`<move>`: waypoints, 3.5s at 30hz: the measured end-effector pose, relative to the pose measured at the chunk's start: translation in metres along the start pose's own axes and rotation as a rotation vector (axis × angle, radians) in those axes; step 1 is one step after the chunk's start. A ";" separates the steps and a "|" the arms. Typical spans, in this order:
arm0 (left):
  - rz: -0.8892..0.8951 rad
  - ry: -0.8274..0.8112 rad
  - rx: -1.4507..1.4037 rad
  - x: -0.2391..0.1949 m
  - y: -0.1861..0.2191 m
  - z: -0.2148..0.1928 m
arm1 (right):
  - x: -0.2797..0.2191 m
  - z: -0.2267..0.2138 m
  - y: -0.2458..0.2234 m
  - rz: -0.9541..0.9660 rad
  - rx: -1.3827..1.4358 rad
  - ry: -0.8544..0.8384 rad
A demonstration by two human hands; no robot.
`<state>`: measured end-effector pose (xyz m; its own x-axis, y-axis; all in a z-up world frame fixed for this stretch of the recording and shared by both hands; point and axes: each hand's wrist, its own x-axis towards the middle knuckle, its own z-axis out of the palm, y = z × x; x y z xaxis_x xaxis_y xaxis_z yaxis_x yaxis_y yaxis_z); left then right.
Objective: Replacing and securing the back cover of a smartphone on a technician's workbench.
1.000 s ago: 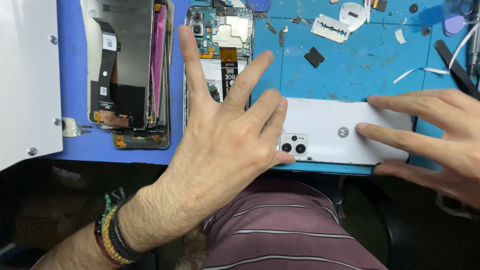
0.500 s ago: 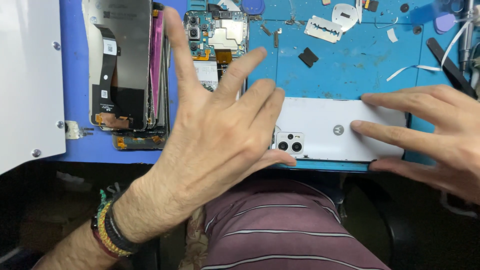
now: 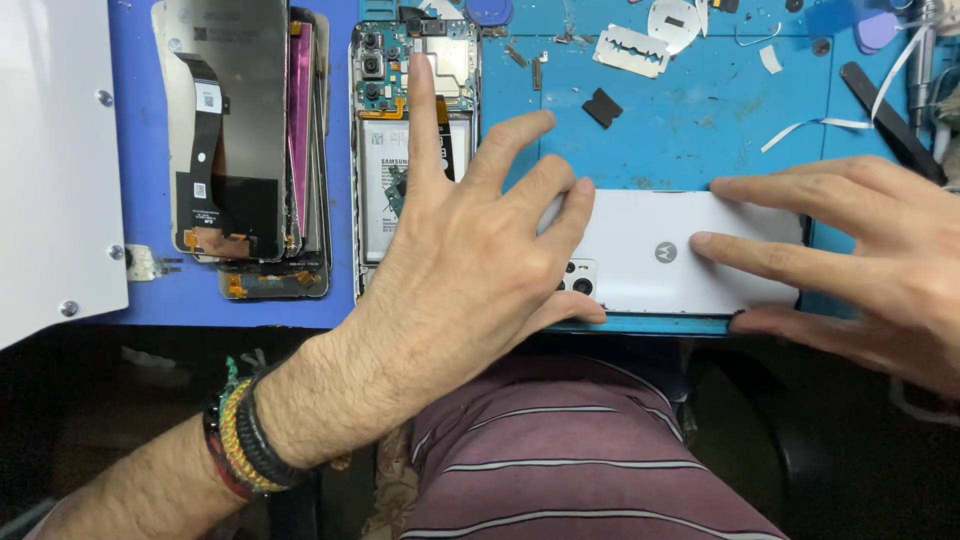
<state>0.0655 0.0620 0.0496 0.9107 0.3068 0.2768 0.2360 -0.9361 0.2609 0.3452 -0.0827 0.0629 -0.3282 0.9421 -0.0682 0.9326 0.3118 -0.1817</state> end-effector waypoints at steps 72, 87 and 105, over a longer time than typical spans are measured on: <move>0.067 -0.048 0.158 0.001 -0.013 -0.009 | -0.005 0.014 0.004 -0.036 -0.175 0.004; -0.039 0.050 -0.092 0.034 0.028 -0.001 | 0.008 -0.020 -0.010 -0.082 0.014 0.013; -0.026 -0.059 -0.256 0.056 0.045 0.013 | 0.010 -0.019 0.005 -0.121 0.217 -0.169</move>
<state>0.1314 0.0348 0.0644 0.9252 0.3130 0.2146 0.1733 -0.8517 0.4946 0.3497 -0.0695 0.0797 -0.4726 0.8600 -0.1925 0.8373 0.3702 -0.4023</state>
